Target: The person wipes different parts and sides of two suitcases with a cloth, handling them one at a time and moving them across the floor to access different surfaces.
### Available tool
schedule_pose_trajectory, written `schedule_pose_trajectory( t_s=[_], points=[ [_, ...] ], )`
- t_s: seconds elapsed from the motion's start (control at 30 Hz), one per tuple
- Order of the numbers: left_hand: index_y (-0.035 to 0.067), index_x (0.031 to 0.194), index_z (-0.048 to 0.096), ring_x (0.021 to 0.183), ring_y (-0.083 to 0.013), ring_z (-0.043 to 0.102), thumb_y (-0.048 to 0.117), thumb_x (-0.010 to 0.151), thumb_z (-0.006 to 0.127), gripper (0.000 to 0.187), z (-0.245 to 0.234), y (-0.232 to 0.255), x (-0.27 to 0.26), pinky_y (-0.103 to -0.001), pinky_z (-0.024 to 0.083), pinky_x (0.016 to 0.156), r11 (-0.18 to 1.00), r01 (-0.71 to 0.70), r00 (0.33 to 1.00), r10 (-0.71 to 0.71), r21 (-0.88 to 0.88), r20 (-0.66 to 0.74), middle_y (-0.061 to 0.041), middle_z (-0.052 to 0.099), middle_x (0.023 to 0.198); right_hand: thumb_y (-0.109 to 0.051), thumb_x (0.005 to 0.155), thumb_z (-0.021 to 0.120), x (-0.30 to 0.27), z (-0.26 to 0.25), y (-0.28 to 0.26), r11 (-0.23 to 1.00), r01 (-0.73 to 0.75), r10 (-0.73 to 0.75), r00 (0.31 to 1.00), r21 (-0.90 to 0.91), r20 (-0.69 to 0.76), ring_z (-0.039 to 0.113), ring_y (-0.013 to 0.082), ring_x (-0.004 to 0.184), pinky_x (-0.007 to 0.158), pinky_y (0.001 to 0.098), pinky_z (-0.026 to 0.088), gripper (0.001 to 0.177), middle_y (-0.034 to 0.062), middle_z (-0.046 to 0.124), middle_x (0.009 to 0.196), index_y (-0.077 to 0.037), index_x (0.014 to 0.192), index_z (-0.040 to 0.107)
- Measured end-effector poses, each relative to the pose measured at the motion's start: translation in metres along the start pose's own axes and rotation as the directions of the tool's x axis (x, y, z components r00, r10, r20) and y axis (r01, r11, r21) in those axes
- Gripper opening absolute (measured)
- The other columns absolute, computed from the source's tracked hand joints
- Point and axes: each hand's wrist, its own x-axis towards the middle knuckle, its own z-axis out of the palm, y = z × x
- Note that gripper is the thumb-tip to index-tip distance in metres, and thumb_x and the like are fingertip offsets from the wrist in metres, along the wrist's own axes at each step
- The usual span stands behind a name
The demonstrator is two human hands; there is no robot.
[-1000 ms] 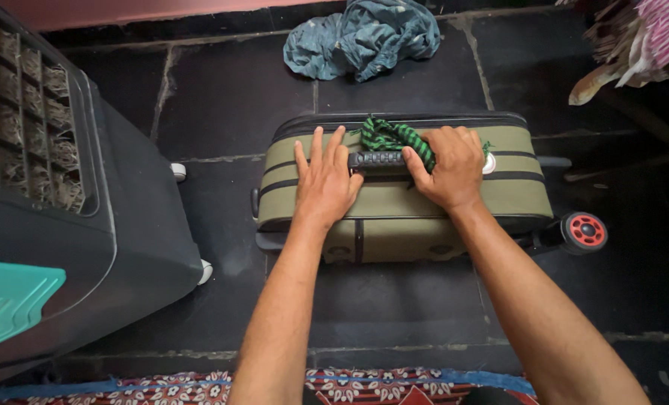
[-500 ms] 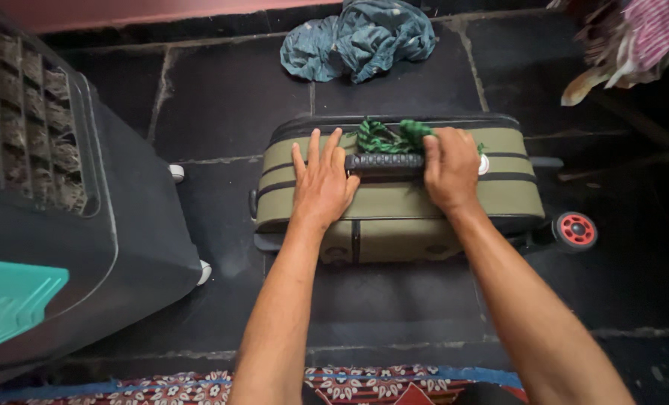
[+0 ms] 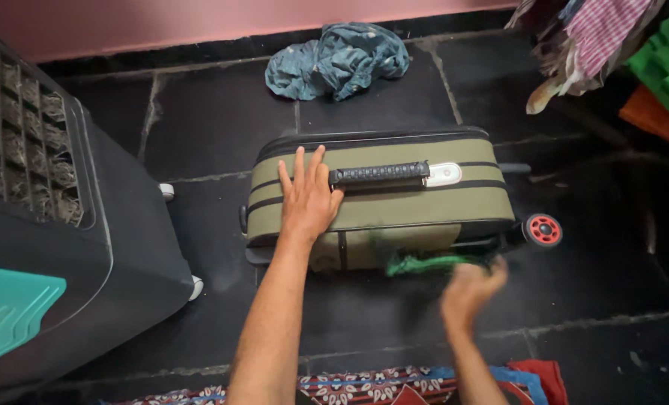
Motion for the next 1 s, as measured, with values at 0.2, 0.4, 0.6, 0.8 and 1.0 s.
schedule_pose_trajectory(
  t_s=[0.2,0.4,0.6,0.8,1.0],
  points=[
    [-0.002,0.118,0.057,0.149,-0.0441,0.029,0.029,0.081,0.078,0.052,0.001,0.0,0.006,-0.072,0.017,0.117,1.0,0.0,1.0,0.001,0.008,-0.016,-0.015,0.043,0.157,-0.024,0.104,0.056,0.01,0.04,-0.03,0.471,-0.682,0.684,0.683,0.56,0.256,0.054,0.024,0.11,0.104,0.0425,0.043,0.025,0.0165,0.058,0.119,-0.001,0.115,0.058],
    [-0.003,0.117,0.057,0.149,-0.0449,0.029,0.028,0.082,0.076,0.05,0.003,-0.003,0.008,-0.072,0.017,0.116,1.0,-0.002,1.0,0.002,-0.002,-0.001,-0.016,0.042,0.157,-0.015,0.102,0.052,-0.044,-0.027,-0.243,0.642,0.061,-0.287,0.943,0.764,0.167,0.022,0.0487,0.158,0.128,0.0493,0.019,0.011,0.0325,0.018,0.169,-0.004,0.102,0.054],
    [-0.001,0.113,0.057,0.148,-0.0435,0.028,0.03,0.077,0.076,0.05,0.01,-0.008,0.003,-0.073,0.016,0.116,1.0,0.002,1.0,-0.002,0.01,0.013,-0.013,0.042,0.157,-0.001,0.088,0.058,0.008,0.019,-0.225,0.765,0.49,-0.607,0.766,0.418,0.213,0.037,0.0536,0.148,0.122,0.0584,0.035,0.019,0.0323,0.037,0.159,-0.003,0.106,0.054],
    [-0.001,0.116,0.057,0.15,-0.0449,0.025,0.029,0.082,0.075,0.048,0.005,-0.006,0.002,-0.072,0.016,0.117,1.0,-0.009,1.0,0.009,0.012,0.001,-0.015,0.04,0.159,0.003,0.087,0.052,0.096,0.006,-0.129,0.918,0.364,-0.386,0.911,0.157,0.144,0.032,0.0479,0.151,0.124,0.0552,0.024,0.06,0.0296,0.037,0.159,0.008,0.147,0.046],
    [0.001,0.116,0.057,0.15,-0.0443,0.026,0.029,0.083,0.076,0.047,0.002,-0.003,0.003,-0.072,0.016,0.117,1.0,0.001,1.0,-0.001,-0.01,0.006,-0.015,0.042,0.158,-0.009,0.1,0.052,0.186,-0.031,-0.05,0.984,-0.177,0.174,0.97,0.004,0.171,0.043,0.0492,0.145,0.123,0.0518,0.035,0.054,0.0299,0.047,0.153,0.008,0.151,0.042]
  ],
)
